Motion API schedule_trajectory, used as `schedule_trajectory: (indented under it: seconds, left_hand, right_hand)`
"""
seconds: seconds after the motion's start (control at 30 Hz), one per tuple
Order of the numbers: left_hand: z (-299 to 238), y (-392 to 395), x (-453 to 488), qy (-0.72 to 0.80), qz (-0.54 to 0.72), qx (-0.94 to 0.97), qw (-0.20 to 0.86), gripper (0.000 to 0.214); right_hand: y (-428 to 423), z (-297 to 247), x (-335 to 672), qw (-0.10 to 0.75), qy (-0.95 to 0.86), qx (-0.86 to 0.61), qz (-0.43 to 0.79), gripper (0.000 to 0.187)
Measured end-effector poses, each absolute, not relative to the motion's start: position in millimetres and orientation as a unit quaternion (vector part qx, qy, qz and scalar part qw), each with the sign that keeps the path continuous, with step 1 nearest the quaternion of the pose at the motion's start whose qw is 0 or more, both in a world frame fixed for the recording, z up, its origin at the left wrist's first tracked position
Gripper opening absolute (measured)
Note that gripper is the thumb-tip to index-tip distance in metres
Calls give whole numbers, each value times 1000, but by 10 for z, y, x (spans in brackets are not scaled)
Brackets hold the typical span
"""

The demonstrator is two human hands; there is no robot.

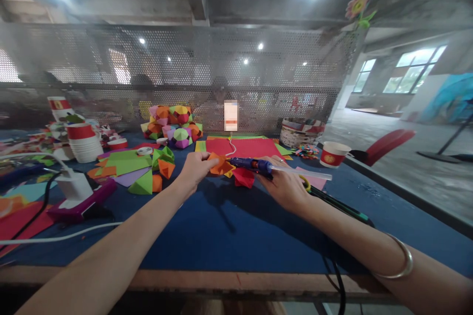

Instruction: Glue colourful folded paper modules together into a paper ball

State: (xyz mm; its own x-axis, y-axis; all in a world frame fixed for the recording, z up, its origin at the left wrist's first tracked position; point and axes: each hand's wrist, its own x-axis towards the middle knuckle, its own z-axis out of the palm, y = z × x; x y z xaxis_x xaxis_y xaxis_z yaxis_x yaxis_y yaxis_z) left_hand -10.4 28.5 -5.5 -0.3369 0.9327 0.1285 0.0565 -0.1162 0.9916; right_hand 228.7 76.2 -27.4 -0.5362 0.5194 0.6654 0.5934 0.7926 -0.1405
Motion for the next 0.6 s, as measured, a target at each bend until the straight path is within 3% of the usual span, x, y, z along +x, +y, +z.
schedule_trajectory:
  seconds: [0.6]
  left_hand:
    - [-75, 250, -51, 566, 559, 494, 350, 9]
  right_hand:
    - [745, -251, 2285, 365, -878, -306, -42, 7]
